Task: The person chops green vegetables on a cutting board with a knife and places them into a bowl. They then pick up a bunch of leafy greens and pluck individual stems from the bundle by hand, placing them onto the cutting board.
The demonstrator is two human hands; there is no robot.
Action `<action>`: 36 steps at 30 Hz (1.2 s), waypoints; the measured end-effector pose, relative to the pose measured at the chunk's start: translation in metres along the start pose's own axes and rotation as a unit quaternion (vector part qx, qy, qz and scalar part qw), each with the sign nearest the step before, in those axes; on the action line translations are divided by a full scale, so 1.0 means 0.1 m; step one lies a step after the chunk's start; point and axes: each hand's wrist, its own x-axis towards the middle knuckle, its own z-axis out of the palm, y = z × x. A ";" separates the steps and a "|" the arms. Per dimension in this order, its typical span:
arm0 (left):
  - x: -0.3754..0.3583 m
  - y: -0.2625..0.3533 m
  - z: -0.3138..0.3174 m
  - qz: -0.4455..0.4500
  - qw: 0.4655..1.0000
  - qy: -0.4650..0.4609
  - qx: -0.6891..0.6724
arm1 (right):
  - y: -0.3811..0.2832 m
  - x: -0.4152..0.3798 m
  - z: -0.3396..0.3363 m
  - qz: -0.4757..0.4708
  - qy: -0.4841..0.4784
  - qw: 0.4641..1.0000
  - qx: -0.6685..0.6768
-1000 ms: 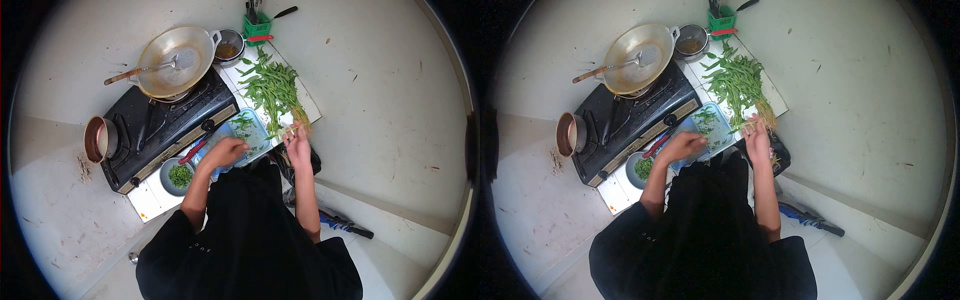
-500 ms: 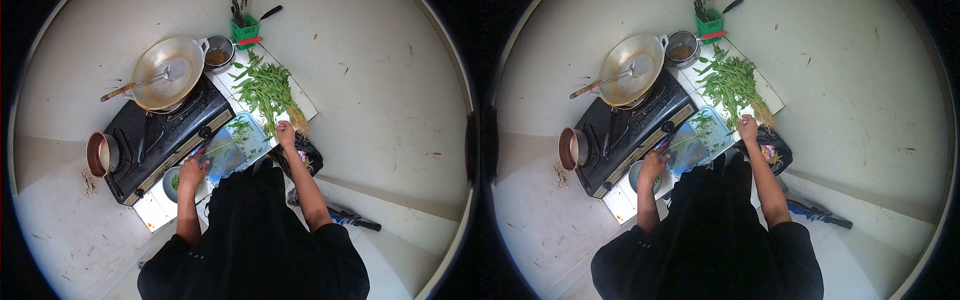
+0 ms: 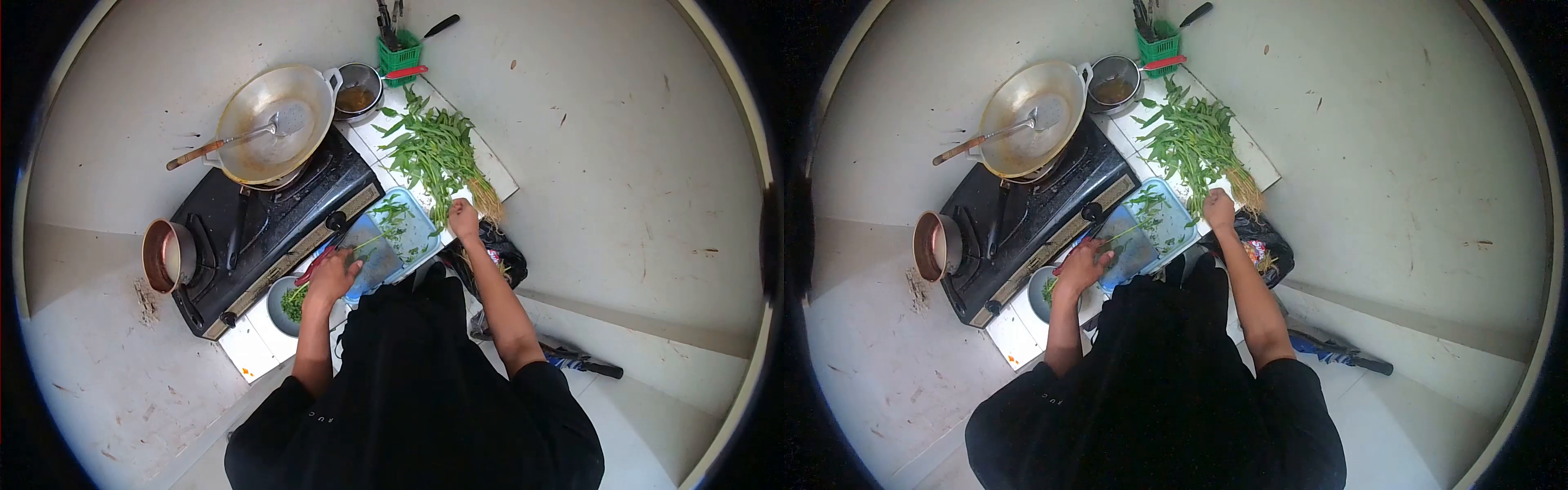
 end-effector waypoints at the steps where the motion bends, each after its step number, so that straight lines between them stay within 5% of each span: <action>1: 0.00 0.01 0.00 -0.009 1.000 -0.002 -0.011 | 0.01 0.03 -0.02 0.000 -0.001 1.000 0.000; 11: 0.12 -0.05 0.23 0.033 0.999 -0.014 -0.010 | -1.11 0.07 -1.03 0.062 -0.117 0.890 0.435; 16: 0.30 0.40 0.10 0.085 0.982 -0.009 -0.166 | -1.45 -0.14 -1.29 0.009 -0.197 0.870 0.452; 21: 0.65 0.79 0.26 0.109 0.892 -0.029 -0.439 | -1.46 -0.45 -1.16 0.002 -0.269 0.866 0.421; 26: 0.94 1.02 0.36 0.038 0.856 -0.026 -0.515 | -1.46 -0.58 -1.03 -0.032 -0.283 0.878 0.385; 28: 0.97 1.07 0.35 -0.010 0.800 -0.108 -0.591 | -1.46 -0.62 -1.03 0.002 -0.270 0.876 0.400; 36: 1.00 0.92 0.61 0.020 0.807 -0.073 -0.585 | -1.29 -0.64 -1.01 0.012 -0.266 0.868 0.419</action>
